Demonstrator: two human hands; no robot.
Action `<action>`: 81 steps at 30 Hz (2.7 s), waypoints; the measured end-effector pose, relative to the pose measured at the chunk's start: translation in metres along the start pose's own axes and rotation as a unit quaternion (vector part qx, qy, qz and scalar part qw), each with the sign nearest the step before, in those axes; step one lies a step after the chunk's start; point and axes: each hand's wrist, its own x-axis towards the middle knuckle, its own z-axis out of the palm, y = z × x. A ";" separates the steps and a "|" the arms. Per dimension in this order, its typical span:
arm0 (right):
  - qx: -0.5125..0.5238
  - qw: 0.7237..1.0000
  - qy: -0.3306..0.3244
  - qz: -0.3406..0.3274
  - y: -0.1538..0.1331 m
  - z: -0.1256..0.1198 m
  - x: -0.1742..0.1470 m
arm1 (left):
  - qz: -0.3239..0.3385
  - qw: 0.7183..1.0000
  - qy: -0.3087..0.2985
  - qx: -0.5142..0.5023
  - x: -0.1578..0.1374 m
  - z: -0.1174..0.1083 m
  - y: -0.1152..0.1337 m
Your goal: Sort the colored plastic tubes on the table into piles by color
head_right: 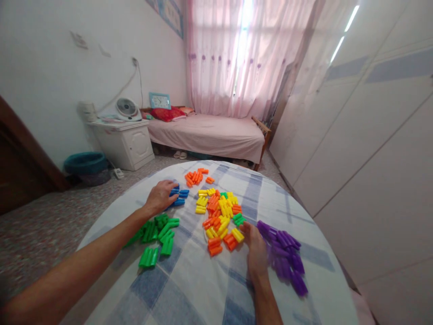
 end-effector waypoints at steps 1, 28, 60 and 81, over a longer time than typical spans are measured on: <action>0.017 1.000 0.004 0.015 -0.001 0.002 -0.001 | 0.021 1.000 0.015 -0.008 0.001 0.003 0.012; -0.081 0.996 -0.008 -0.030 -0.007 0.012 -0.010 | 0.092 0.963 -0.009 -0.253 -0.057 0.042 0.156; -0.091 0.995 0.024 -0.012 0.007 0.006 -0.003 | -0.006 0.998 -0.030 -0.061 -0.124 -0.037 0.008; -0.065 0.997 0.033 0.019 -0.004 0.010 -0.007 | 0.097 0.986 -0.120 -0.070 0.061 0.054 0.138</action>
